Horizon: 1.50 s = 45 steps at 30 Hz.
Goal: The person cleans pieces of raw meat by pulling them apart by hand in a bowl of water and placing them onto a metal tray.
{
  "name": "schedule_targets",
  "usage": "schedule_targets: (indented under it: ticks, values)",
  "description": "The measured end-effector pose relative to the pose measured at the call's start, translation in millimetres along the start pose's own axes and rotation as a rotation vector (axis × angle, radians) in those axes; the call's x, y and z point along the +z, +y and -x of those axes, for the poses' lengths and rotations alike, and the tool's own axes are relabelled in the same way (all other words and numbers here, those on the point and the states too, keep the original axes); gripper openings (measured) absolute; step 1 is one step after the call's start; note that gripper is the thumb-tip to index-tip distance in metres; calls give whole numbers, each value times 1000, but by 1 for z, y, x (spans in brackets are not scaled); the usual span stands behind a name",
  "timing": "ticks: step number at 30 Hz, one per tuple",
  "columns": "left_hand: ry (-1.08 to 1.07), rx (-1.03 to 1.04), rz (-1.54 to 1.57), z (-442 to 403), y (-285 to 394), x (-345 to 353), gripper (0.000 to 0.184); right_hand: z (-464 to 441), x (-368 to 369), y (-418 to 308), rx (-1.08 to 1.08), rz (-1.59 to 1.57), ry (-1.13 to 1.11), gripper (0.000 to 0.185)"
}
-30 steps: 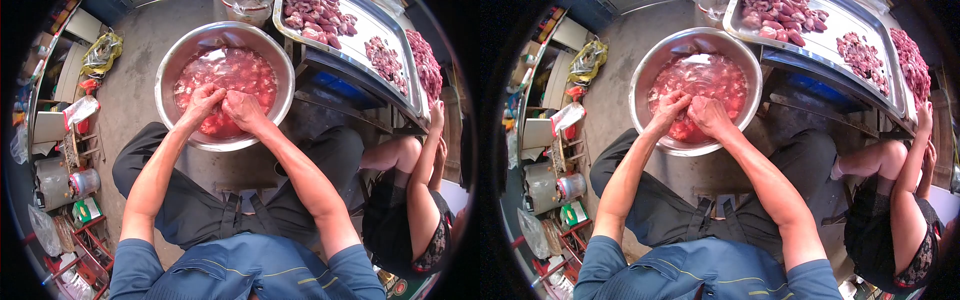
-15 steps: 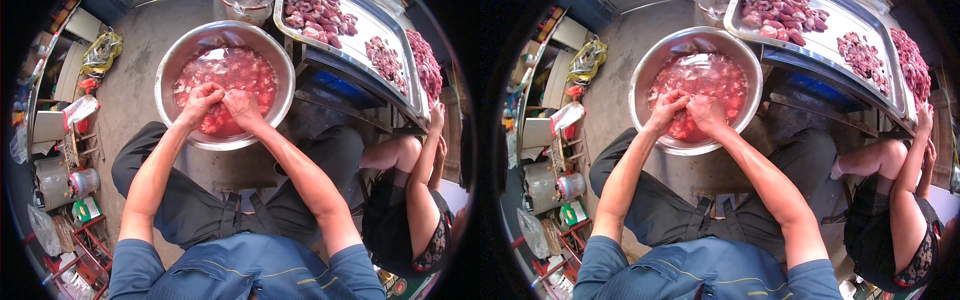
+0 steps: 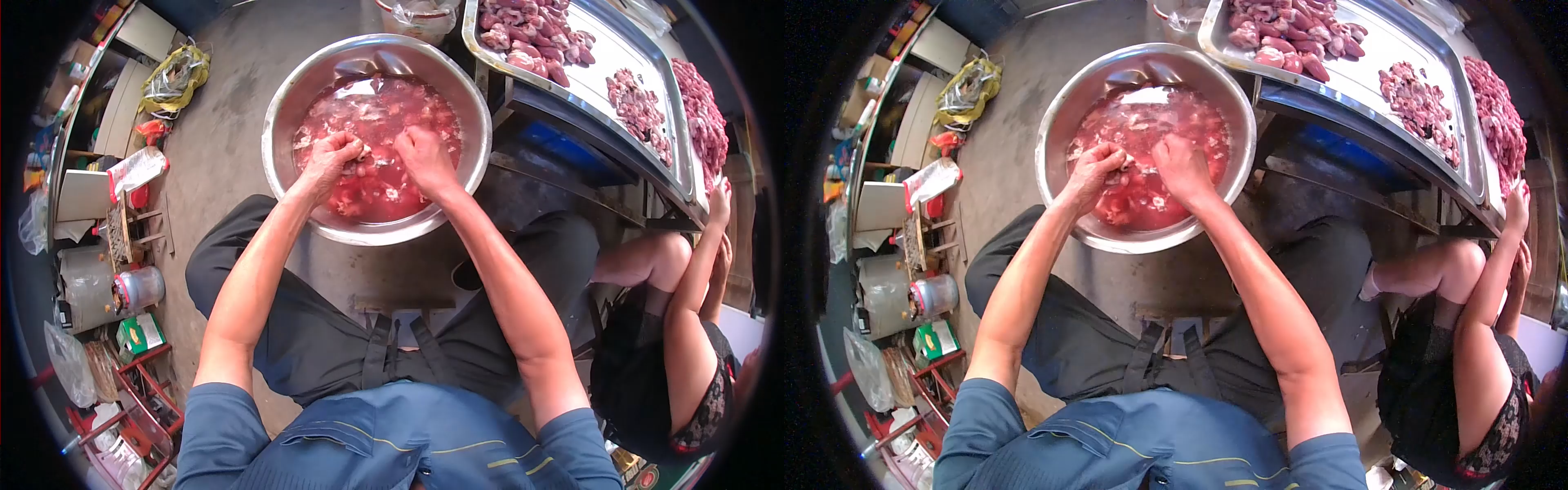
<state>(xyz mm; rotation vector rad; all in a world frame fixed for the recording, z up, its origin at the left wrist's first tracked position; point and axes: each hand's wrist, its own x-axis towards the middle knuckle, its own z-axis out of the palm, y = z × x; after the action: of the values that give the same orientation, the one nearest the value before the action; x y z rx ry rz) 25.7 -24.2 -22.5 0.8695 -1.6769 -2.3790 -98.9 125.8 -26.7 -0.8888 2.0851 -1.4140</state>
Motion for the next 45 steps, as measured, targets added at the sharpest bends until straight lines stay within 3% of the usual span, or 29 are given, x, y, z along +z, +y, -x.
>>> schedule_targets:
  ticks: [1, 4, 5, 6, 10, 12, 15, 19, 21, 23, 24, 27, 32, 34, 35, 37, 39, 41, 45]
  values:
    - [-1, 2, -2, -1, 1, 3, 11, -1, 2, 3, -60, 264, 38, 31]
    - [108, -14, -55, 3, -2, 0, 9, 3, 1, 11, -31, 408, -75, 25]
    - [108, -7, -204, 1, -6, -4, 8, 5, -1, 13, -58, 511, -129, 24]
    - [105, 3, -352, 0, -8, -4, 7, 7, -2, 14, -75, 527, -143, 20]
    - [88, -14, -343, -3, -18, -9, 3, 13, 7, 15, -126, 576, -233, 19]
    - [51, 39, -634, -9, -24, -16, 7, 16, 17, 14, -107, 669, -371, 19]
    - [-8, 171, -803, -5, -29, -12, 11, 23, 25, 13, -99, 732, -493, 19]
    - [131, 232, -956, -1, -19, -2, 16, 28, 31, 12, -173, 826, -521, 16]
    - [179, 154, -914, -5, -13, -5, 18, 27, 30, 11, -143, 851, -535, 14]
    - [115, -24, -460, -6, -9, -9, 16, 25, 25, 9, -129, 755, -548, 12]
    - [61, 34, -291, -6, -10, -10, 12, 22, 23, 7, -128, 755, -549, 12]
    - [66, 56, -161, -6, -10, -10, 10, 11, 15, 8, 28, 596, -579, 10]
    - [68, 7, -178, 0, -5, -5, 14, 6, 5, 8, 151, 149, -532, 5]
    - [94, 53, -394, 0, -7, -8, 19, 3, 2, 10, 225, -168, -519, 7]
    - [96, 55, -393, 0, -9, -9, 19, 3, 2, 11, 223, -167, -521, 7]
    - [76, 0, -412, 9, 1, 3, 21, 1, -1, 10, 247, -413, -376, 4]
    - [36, 64, -476, 9, 2, 4, 24, -2, 0, 11, 260, -457, -341, 3]
    - [-62, -112, -417, 15, 8, 12, 27, -4, 1, 11, 297, -609, -186, 4]
    - [-153, 42, -443, 19, 5, 24, 27, -7, 6, 17, 254, -501, -62, 9]
